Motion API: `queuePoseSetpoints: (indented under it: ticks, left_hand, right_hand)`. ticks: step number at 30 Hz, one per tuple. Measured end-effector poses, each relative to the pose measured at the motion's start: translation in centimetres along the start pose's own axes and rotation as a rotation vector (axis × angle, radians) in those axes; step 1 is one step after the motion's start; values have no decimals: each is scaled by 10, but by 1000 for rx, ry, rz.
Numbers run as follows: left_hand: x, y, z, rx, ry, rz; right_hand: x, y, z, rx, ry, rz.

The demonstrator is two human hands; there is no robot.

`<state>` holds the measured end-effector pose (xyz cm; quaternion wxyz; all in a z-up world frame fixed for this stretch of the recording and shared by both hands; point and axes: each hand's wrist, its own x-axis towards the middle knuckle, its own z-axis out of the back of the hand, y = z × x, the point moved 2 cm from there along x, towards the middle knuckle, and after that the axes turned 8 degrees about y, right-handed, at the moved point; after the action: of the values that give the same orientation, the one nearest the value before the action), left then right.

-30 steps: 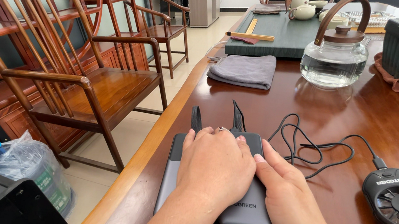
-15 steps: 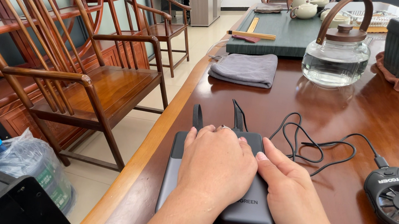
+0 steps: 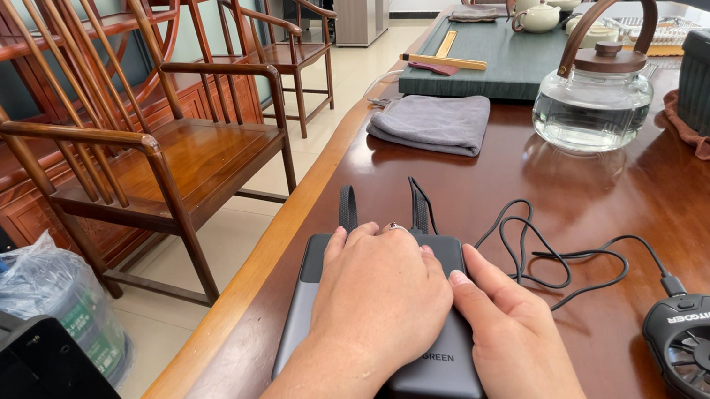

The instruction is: The person connects two portable power banks and a small fan to a power strip using USB and AC cables. They plug the power strip into a wall socket and repeatedly plug and unplug the devices to demonstrate the charging setup.

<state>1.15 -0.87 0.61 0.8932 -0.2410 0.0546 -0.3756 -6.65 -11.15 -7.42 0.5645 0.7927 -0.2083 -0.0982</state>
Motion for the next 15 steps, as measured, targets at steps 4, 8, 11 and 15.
queuePoseSetpoints:
  ticks: [4,8,11,15]
  left_hand:
    - [-1,0,0,-9,9,10]
    - [-1,1,-1,-12,-9,2]
    - [-2,2,-1,-25,-22,0]
    - [-5,4,0,-155,-219,-134]
  right_hand:
    - [0,1,1,-33,-24,-2]
    - [0,2,1,-73,-48,-14]
    - [-1,4,-1,-113,-47,19]
    - [-4,11,-4,-279,-154,59]
